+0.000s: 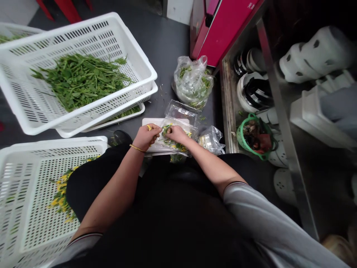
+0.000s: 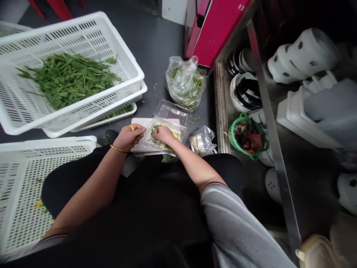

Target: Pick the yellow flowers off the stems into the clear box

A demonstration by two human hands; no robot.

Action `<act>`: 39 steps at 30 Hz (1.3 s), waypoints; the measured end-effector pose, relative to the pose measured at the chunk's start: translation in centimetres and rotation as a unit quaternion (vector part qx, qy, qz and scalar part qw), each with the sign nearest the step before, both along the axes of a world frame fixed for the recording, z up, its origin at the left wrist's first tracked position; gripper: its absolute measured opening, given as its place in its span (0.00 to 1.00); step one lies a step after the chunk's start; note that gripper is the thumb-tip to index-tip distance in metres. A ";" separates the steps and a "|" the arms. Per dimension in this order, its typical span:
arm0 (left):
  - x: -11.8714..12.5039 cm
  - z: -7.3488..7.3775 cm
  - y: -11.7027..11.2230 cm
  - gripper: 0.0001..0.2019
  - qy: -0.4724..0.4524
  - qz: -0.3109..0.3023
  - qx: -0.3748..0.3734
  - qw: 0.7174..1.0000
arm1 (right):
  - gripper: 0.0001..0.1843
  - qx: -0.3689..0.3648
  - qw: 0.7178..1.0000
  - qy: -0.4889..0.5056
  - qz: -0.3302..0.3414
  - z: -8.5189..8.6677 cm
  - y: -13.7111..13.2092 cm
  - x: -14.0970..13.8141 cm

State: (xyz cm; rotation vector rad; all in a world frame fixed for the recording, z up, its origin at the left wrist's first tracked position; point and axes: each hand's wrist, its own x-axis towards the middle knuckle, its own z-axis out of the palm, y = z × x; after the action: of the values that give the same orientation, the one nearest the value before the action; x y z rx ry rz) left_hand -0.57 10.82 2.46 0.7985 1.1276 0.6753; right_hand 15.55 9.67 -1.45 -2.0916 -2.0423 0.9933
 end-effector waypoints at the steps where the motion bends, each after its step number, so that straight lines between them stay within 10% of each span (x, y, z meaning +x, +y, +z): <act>1: 0.3 -0.3 -0.2 0.16 0.022 -0.009 0.006 1.000 | 0.10 0.032 0.999 0.011 0.011 1.1 -0.5 0.5; 6: 1.7 -0.7 -1.1 0.18 -0.006 -0.026 0.041 0.999 | 0.10 0.152 0.986 0.042 0.055 4.8 -2.9 1.6; 12: 1.8 0.6 -1.7 0.15 -0.042 -0.004 0.088 0.995 | 0.15 0.132 0.954 0.266 -0.042 4.3 -3.7 1.8; 17: 2.2 2.1 -3.2 0.06 0.096 -0.010 0.316 0.944 | 0.19 0.019 0.840 0.463 -0.284 4.2 -4.5 -0.3; 20: 2.3 2.6 -3.5 0.06 0.089 0.007 0.323 0.942 | 0.22 -0.005 0.790 0.523 -0.320 4.7 -4.7 -0.8; 27: -0.2 2.2 -0.5 0.15 -0.164 0.096 0.094 0.977 | 0.16 0.014 0.991 0.118 -0.055 3.5 -2.6 4.4; 34: 0.8 0.9 -0.7 0.13 -0.079 0.071 0.071 0.992 | 0.19 0.018 0.961 0.274 0.032 4.6 -1.7 1.7; 39: 0.8 1.0 -0.5 0.16 -0.137 -0.043 -0.022 0.989 | 0.17 0.090 0.968 0.156 0.175 6.5 -2.9 0.4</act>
State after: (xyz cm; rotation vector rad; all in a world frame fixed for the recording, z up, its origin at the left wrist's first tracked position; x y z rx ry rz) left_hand 0.21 10.37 3.50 0.6884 0.8517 0.6636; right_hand 15.96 6.80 5.10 -1.4126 -2.2717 1.0501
